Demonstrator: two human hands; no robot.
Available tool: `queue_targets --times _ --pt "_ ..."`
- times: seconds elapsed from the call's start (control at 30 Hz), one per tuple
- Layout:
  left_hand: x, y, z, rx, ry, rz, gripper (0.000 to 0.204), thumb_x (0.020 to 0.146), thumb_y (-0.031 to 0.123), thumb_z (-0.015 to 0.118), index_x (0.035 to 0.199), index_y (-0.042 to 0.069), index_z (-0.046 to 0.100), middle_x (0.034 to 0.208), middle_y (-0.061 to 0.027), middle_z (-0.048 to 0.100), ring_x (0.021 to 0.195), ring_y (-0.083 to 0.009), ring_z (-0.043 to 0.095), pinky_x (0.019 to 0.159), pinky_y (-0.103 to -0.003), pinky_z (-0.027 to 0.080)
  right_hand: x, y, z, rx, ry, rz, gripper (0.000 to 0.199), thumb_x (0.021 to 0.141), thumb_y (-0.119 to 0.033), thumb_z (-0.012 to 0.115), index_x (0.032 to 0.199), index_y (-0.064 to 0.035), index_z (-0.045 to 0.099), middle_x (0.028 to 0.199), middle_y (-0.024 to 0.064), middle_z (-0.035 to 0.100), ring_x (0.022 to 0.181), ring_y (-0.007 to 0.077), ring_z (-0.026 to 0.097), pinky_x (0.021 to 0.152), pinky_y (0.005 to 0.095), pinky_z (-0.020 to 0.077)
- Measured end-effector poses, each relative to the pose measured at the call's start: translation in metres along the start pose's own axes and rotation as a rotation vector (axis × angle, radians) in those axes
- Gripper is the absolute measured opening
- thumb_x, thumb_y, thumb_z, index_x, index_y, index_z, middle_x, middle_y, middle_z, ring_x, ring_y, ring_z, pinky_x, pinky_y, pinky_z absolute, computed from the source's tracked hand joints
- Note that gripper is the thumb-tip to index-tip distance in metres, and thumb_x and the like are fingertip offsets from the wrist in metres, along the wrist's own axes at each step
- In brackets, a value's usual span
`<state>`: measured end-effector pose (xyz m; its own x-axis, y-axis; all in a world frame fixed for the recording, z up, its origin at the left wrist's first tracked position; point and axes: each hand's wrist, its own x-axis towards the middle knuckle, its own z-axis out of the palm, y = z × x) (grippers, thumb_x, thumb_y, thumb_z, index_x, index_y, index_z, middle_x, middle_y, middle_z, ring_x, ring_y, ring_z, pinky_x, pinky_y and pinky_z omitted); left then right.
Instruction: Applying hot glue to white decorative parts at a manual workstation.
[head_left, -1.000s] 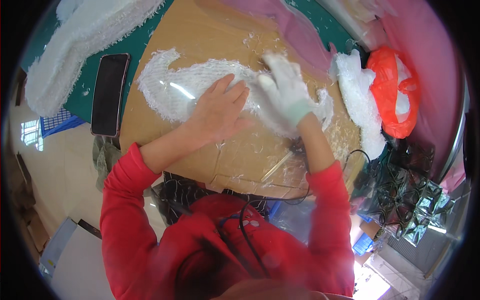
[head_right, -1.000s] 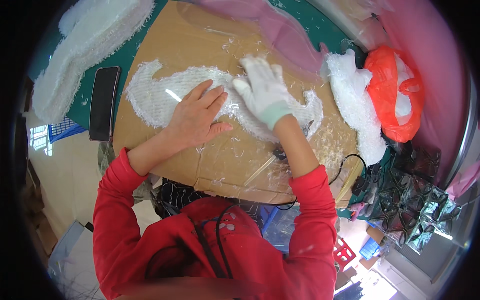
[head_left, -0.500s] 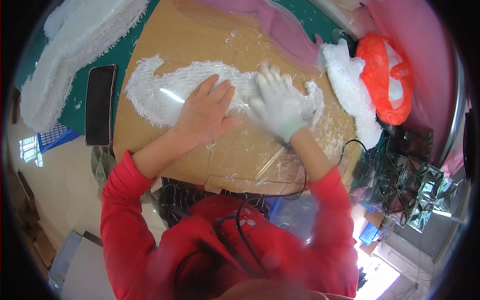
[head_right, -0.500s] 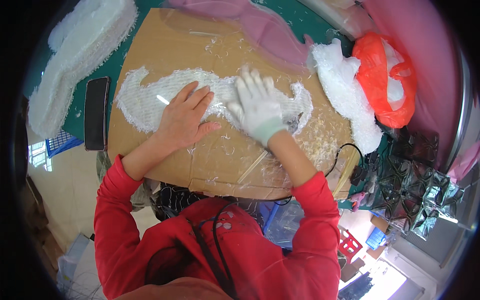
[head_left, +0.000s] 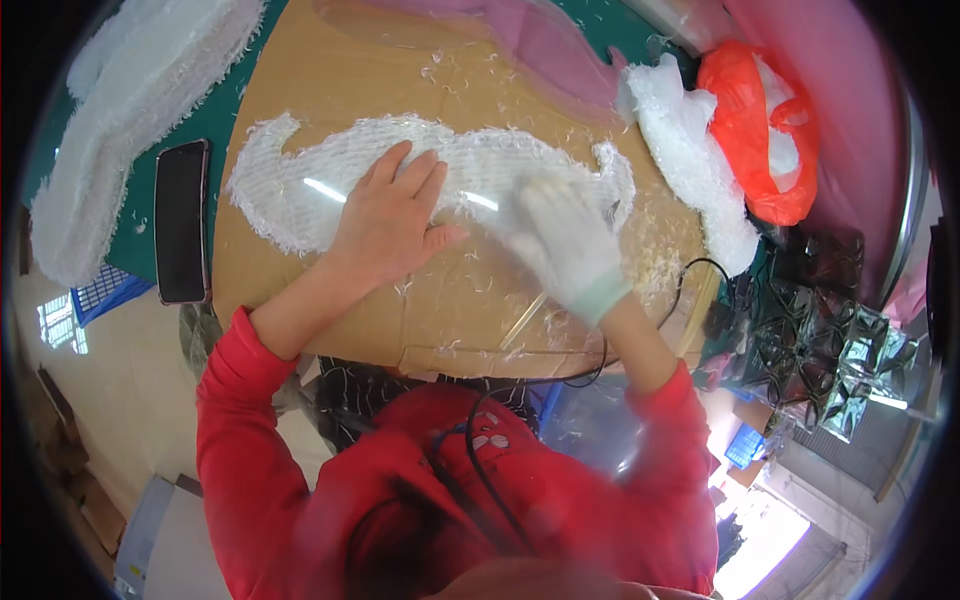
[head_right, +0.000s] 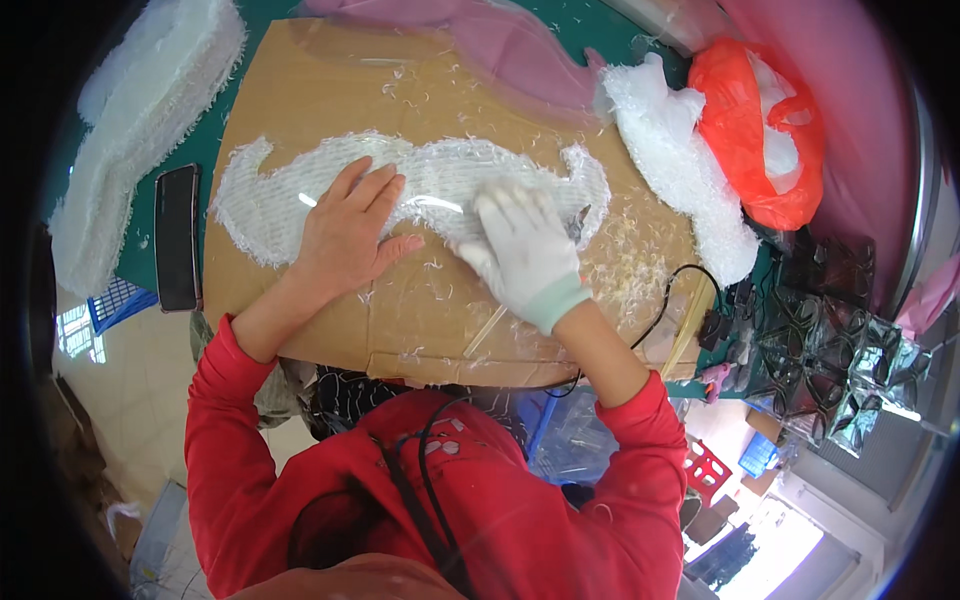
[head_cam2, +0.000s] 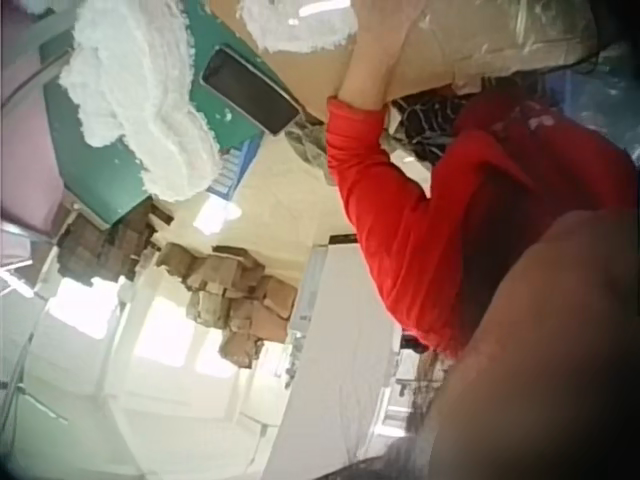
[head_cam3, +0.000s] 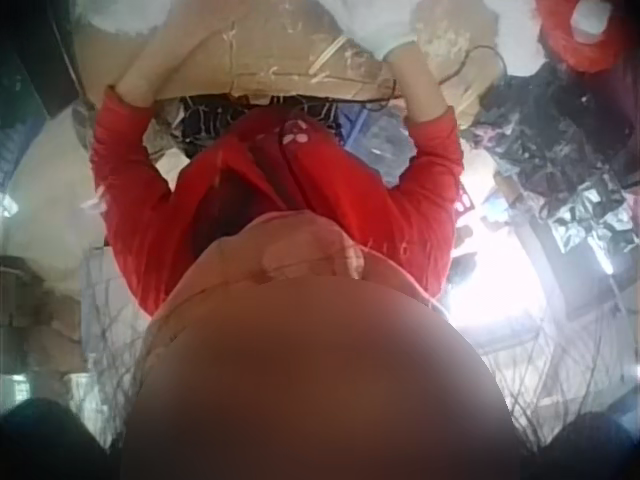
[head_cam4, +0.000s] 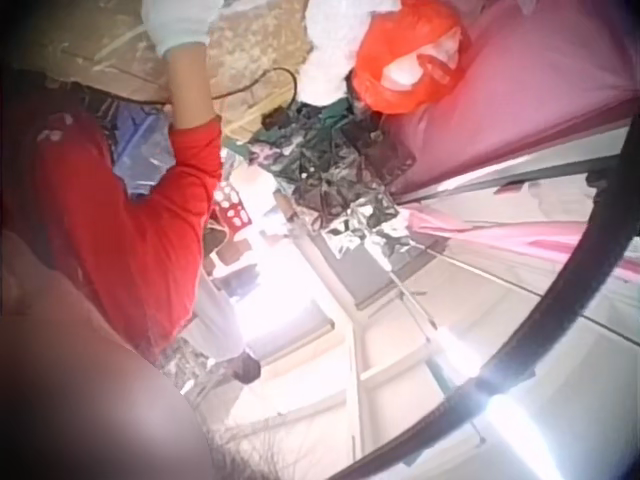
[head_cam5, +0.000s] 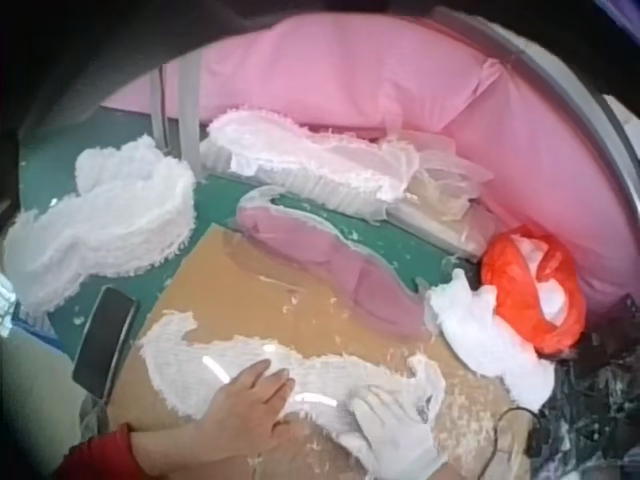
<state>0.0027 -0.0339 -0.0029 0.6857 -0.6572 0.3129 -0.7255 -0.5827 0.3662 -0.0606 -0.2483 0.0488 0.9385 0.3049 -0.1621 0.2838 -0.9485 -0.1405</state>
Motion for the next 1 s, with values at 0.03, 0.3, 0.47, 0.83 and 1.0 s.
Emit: queue_targets --times 0.03,0.3,0.47,0.83,1.0 --pt "0.000 0.001 0.000 -0.006 -0.004 0.011 0.058 0.073 0.042 0.061 0.109 -0.002 0.052 0.116 -0.0124 0.050 0.110 -0.0342 0.043 0.087 -0.040 0.042 0.004 0.005 0.001 0.001 0.000 0.013 0.057 0.083 -0.044 0.045 0.118 0.0010 0.039 0.130 0.0193 0.035 0.124 0.0326 0.030 0.102 0.0431 0.0215" --pt "0.001 -0.001 0.001 -0.003 0.013 0.027 0.059 0.072 0.042 0.062 0.109 -0.002 0.053 0.116 -0.0124 0.050 0.109 -0.0345 0.044 0.085 -0.039 0.043 -0.001 -0.004 0.002 -0.012 0.020 0.080 0.050 0.082 -0.040 0.047 0.114 -0.0012 0.043 0.128 0.0202 0.039 0.121 0.0339 0.035 0.103 0.0407 0.0221" --pt "0.001 0.002 -0.003 -0.018 -0.001 0.018 0.059 0.072 0.042 0.062 0.109 -0.003 0.053 0.116 -0.0127 0.050 0.110 -0.0342 0.043 0.085 -0.039 0.043 0.015 0.017 0.001 -0.011 0.246 0.160 0.049 0.081 -0.035 0.052 0.114 -0.0001 0.043 0.130 0.0206 0.037 0.121 0.0324 0.035 0.103 0.0385 0.0235" --pt "0.004 0.001 -0.004 -0.015 0.005 0.033 0.059 0.071 0.041 0.063 0.109 -0.002 0.053 0.115 -0.0119 0.050 0.110 -0.0343 0.043 0.084 -0.039 0.044 0.010 0.021 0.005 -0.073 0.247 0.249 0.052 0.082 -0.040 0.050 0.116 -0.0014 0.043 0.128 0.0181 0.040 0.120 0.0327 0.036 0.100 0.0403 0.0288" --pt "0.002 0.000 0.001 -0.013 0.019 0.033 0.058 0.070 0.040 0.064 0.109 -0.002 0.053 0.114 -0.0124 0.050 0.109 -0.0341 0.044 0.084 -0.039 0.044 -0.012 0.001 0.003 -0.149 0.022 0.152 0.063 0.083 -0.051 0.041 0.114 0.0034 0.043 0.126 0.0195 0.042 0.121 0.0330 0.035 0.101 0.0434 0.0237"
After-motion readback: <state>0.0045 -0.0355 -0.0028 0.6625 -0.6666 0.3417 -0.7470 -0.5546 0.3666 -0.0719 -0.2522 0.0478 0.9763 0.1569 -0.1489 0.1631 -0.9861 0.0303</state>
